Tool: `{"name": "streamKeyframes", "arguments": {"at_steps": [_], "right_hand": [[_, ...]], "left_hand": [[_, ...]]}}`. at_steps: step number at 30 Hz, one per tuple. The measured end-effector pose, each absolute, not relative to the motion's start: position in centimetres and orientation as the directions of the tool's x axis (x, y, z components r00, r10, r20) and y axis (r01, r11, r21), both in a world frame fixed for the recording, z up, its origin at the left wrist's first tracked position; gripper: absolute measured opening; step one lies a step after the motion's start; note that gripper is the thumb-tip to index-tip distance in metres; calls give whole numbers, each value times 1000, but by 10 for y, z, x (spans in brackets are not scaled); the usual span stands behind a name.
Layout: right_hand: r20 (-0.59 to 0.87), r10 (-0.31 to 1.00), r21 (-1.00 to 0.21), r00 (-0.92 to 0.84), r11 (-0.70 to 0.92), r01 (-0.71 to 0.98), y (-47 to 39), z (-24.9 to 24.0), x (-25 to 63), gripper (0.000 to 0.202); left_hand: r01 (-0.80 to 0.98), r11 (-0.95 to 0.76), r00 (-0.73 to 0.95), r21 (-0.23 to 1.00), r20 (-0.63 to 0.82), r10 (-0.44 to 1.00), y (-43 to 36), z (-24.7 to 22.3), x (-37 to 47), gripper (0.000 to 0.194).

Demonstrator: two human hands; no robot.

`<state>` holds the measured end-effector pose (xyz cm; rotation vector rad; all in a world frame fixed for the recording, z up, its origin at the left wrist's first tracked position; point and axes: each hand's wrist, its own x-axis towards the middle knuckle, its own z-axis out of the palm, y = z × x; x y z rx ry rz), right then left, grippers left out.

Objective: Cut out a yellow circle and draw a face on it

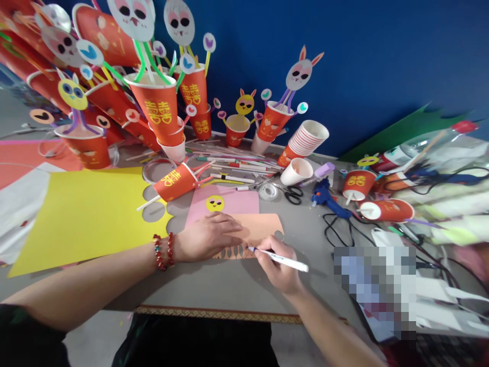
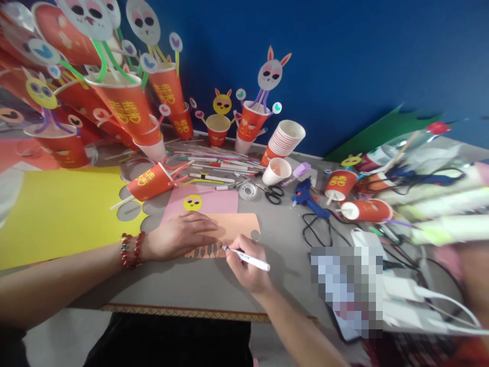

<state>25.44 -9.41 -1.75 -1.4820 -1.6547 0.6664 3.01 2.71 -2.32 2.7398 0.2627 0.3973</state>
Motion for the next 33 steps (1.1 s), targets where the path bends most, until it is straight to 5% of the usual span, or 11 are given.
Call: {"name": "streamKeyframes", "arguments": {"at_steps": [33], "right_hand": [[222, 973, -796, -55, 214, 566, -92, -9, 252, 24]], "left_hand": [[117, -918, 941, 378, 255, 224, 27, -21, 31, 42]]}}
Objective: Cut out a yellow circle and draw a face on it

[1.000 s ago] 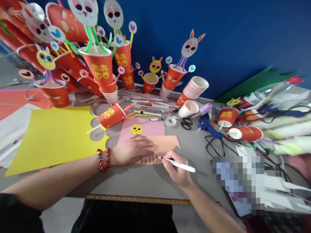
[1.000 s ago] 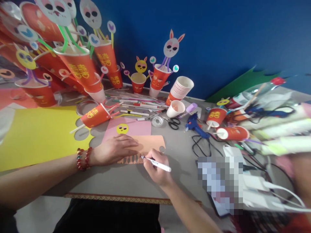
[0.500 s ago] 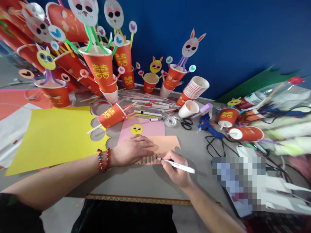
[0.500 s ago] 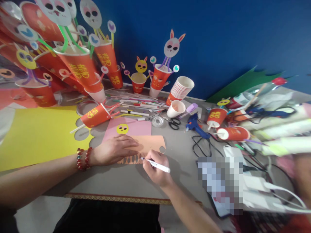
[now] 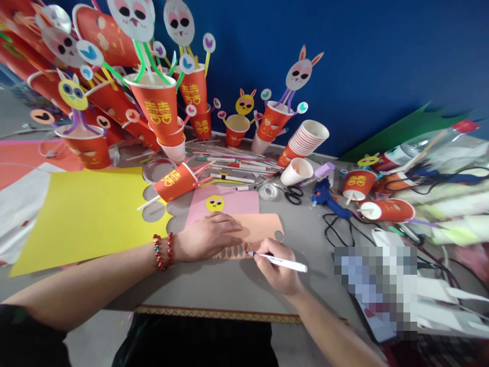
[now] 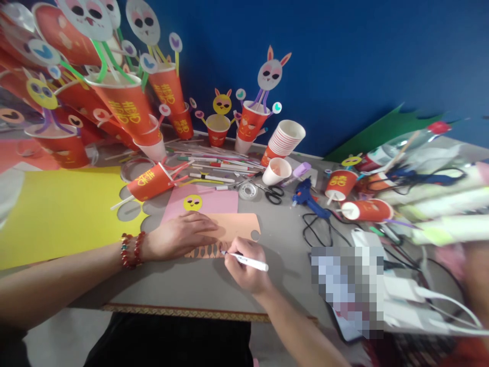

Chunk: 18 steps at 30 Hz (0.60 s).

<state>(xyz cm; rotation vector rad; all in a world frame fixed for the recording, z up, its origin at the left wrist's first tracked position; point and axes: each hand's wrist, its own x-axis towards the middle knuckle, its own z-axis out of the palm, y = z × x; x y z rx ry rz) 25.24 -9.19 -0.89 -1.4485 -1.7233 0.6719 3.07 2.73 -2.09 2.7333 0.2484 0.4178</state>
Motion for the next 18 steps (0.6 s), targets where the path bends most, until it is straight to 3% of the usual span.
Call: {"name": "streamKeyframes", "arguments": {"at_steps": [18], "right_hand": [[189, 982, -853, 5, 162, 497, -95, -15, 255, 22]], "left_hand": [[133, -914, 948, 383, 220, 230, 28, -21, 31, 45]]}}
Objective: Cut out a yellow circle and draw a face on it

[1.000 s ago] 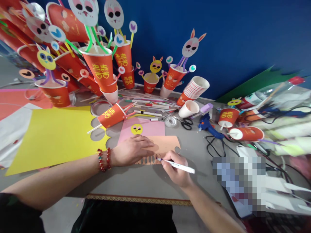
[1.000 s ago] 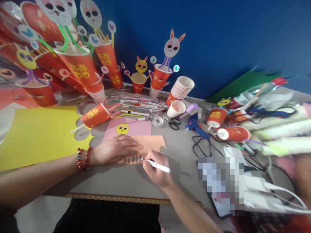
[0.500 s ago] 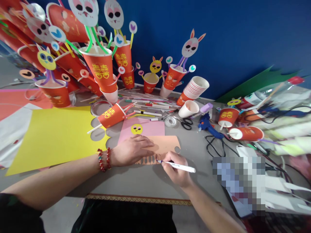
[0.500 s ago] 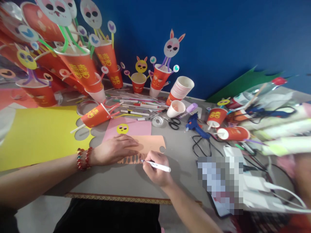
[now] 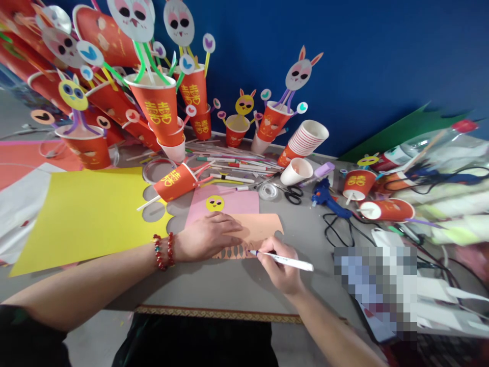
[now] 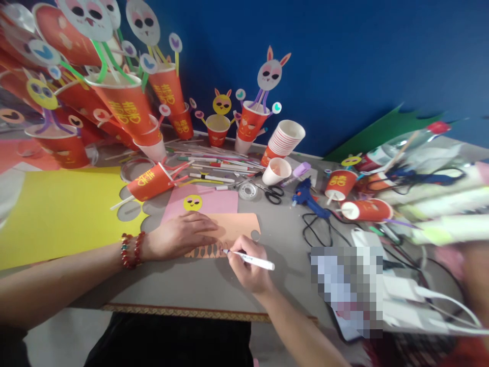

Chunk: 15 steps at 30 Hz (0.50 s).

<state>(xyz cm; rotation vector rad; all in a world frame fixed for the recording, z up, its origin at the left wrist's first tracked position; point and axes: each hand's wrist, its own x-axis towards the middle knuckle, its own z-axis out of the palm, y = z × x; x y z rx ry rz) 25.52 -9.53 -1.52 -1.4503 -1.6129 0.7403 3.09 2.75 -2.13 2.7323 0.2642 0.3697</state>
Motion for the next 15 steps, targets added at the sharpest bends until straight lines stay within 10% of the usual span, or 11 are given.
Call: {"name": "streamKeyframes", "arguments": {"at_steps": [15], "right_hand": [[189, 982, -808, 9, 150, 569, -94, -16, 254, 21]], "left_hand": [[116, -908, 942, 403, 245, 229, 28, -22, 30, 41]]}}
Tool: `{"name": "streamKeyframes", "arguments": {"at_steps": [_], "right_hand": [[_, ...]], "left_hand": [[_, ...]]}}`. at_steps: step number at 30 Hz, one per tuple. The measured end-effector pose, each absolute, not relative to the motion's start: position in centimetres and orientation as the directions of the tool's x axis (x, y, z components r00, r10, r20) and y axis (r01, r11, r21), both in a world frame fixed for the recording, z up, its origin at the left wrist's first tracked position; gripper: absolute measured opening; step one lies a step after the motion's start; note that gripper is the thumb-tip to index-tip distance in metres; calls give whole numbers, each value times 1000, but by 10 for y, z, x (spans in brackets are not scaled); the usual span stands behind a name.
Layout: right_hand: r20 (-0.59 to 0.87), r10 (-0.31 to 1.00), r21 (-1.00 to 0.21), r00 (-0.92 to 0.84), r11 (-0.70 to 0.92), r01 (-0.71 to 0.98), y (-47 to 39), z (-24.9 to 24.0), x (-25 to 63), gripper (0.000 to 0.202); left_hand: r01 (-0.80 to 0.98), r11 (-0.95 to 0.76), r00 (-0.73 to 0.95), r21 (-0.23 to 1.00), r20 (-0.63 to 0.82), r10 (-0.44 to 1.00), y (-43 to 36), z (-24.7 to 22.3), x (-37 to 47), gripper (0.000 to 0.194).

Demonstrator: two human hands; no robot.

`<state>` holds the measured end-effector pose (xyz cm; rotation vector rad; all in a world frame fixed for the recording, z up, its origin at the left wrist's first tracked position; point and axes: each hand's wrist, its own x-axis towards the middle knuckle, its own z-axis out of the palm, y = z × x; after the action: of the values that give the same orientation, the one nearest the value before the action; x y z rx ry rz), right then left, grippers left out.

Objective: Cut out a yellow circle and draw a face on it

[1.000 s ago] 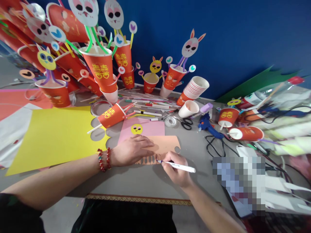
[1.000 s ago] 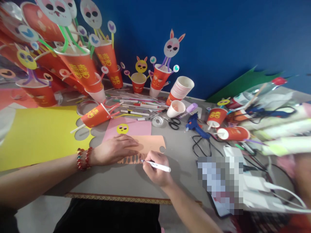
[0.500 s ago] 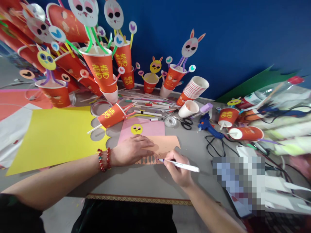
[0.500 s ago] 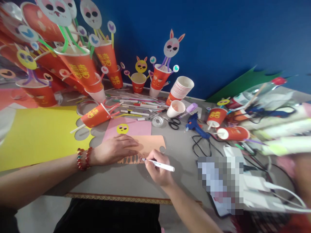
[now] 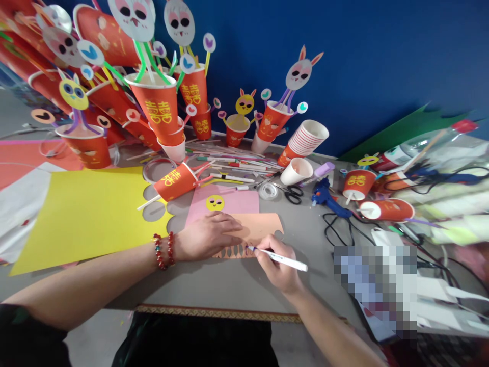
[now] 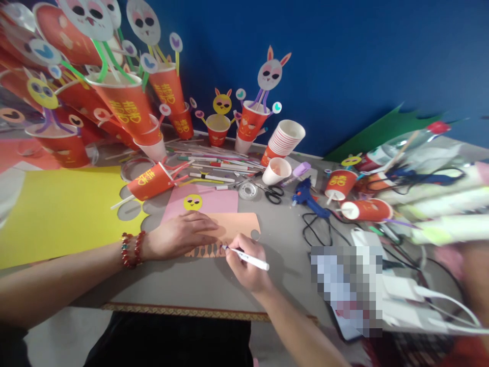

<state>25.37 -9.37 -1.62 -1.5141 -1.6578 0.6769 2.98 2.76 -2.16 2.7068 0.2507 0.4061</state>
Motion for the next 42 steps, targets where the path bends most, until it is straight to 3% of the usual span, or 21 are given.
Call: {"name": "streamKeyframes", "arguments": {"at_steps": [32, 42], "right_hand": [[201, 978, -825, -54, 198, 530, -93, -11, 253, 23], [197, 980, -830, 11, 161, 535, -93, -16, 254, 22]], "left_hand": [[124, -916, 945, 382, 236, 226, 28, -20, 31, 43], [109, -919, 929, 380, 291, 230, 27, -18, 32, 35]]}}
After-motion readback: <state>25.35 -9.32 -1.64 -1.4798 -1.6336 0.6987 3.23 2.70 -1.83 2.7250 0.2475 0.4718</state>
